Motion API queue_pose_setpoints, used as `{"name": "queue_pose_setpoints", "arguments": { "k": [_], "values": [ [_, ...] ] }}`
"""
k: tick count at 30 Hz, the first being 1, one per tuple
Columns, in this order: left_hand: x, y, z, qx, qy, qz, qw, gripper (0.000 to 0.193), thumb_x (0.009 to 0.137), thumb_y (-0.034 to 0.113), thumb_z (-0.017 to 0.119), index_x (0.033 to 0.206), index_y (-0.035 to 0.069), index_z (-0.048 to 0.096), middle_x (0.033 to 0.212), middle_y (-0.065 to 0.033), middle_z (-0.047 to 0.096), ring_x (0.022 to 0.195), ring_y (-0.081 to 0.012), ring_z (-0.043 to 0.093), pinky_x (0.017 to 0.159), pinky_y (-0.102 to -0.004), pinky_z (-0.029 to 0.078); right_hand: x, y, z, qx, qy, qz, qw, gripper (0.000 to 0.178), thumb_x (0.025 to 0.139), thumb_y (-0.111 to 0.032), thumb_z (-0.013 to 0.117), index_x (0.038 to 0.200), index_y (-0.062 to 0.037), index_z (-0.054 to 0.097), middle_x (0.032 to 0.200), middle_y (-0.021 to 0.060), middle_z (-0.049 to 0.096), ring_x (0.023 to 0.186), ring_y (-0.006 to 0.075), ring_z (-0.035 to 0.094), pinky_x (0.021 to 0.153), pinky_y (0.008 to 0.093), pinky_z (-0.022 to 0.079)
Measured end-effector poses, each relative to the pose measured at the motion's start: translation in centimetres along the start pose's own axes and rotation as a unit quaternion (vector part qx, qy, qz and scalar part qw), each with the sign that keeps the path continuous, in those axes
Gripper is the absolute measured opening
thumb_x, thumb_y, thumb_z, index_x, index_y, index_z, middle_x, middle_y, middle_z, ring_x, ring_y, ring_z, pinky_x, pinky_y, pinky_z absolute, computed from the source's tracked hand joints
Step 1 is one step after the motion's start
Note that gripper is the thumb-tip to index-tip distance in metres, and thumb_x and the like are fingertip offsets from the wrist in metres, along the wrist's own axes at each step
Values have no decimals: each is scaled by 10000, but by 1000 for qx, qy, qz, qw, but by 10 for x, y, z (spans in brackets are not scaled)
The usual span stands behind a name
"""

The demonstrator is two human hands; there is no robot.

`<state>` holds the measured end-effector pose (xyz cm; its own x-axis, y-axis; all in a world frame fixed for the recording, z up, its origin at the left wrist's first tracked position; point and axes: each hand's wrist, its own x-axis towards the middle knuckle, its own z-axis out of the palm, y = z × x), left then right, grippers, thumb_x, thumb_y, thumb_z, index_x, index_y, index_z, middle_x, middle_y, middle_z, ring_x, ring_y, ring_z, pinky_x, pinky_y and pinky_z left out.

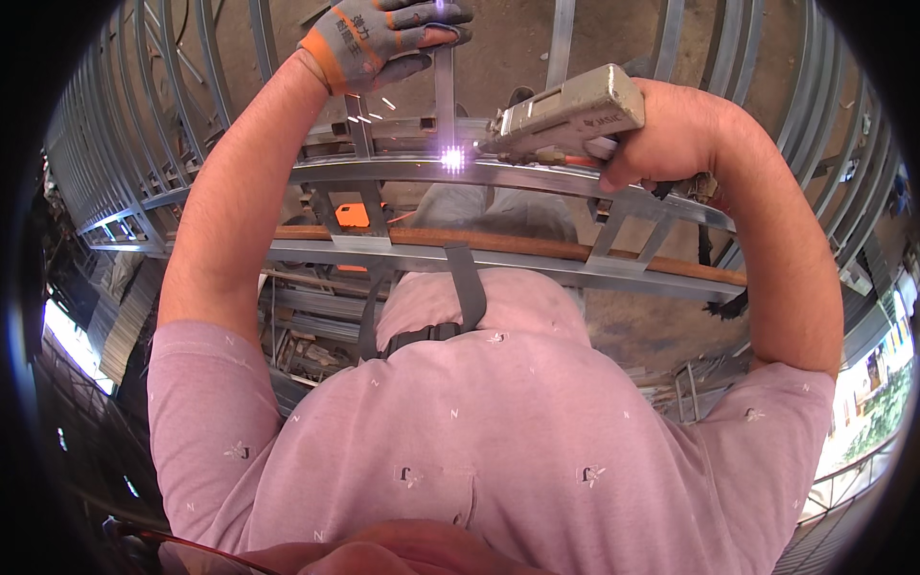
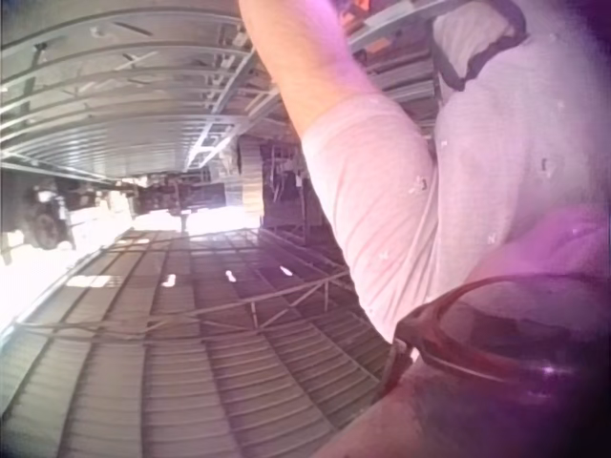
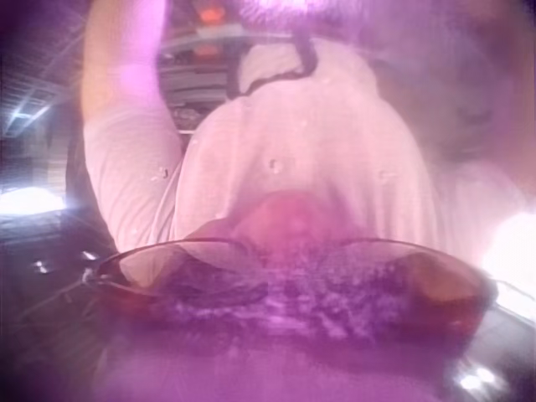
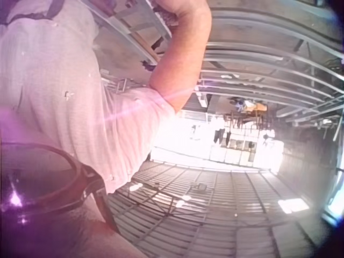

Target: The person welds joints on a large metal frame using a handheld welding torch, moving along seams and creating bright sparks. The person repositions the frame and continues welding different sections.

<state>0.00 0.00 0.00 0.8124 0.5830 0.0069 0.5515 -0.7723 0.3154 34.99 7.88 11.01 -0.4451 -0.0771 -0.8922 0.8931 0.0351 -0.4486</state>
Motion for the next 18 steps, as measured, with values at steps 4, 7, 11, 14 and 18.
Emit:
{"name": "queue_pose_setpoints", "arguments": {
  "k": [4,7,11,14,18],
  "values": [
    [4,0,2,-13,36,-2,999,430,974,357,705,1394,267,701,1526,-15,630,1535,-288,493,1305,-577,342,-7,10,0,50,42,-32,997,625,742,-41,885,1350,-90,749,1097,82,817,842,184,747,727,348,615],
    [5,-1,-1,-7,34,-1,999,416,975,357,707,1381,268,709,1515,-14,638,1527,-290,504,1291,-576,364,-9,14,3,48,69,-57,995,610,737,-35,882,1332,-86,757,1076,79,815,835,183,736,726,345,609],
    [2,1,0,-15,34,-2,999,406,974,351,710,1371,267,715,1499,-14,651,1521,-291,513,1286,-572,371,-3,-3,9,49,47,-35,997,580,739,-44,885,1306,-82,765,1048,75,809,827,189,735,711,360,618],
    [1,3,0,-24,38,-6,999,410,965,351,717,1367,269,718,1496,-11,655,1520,-290,516,1287,-567,371,3,-1,16,56,47,-49,996,564,738,-59,891,1288,-81,767,1015,73,803,798,189,731,687,364,621],
    [0,2,0,-24,35,-6,999,426,950,343,727,1370,271,715,1502,-9,651,1521,-286,515,1288,-561,372,2,-7,14,43,32,-9,998,568,736,-78,896,1289,-89,767,1006,77,802,772,186,728,669,358,619]
  ]
}}
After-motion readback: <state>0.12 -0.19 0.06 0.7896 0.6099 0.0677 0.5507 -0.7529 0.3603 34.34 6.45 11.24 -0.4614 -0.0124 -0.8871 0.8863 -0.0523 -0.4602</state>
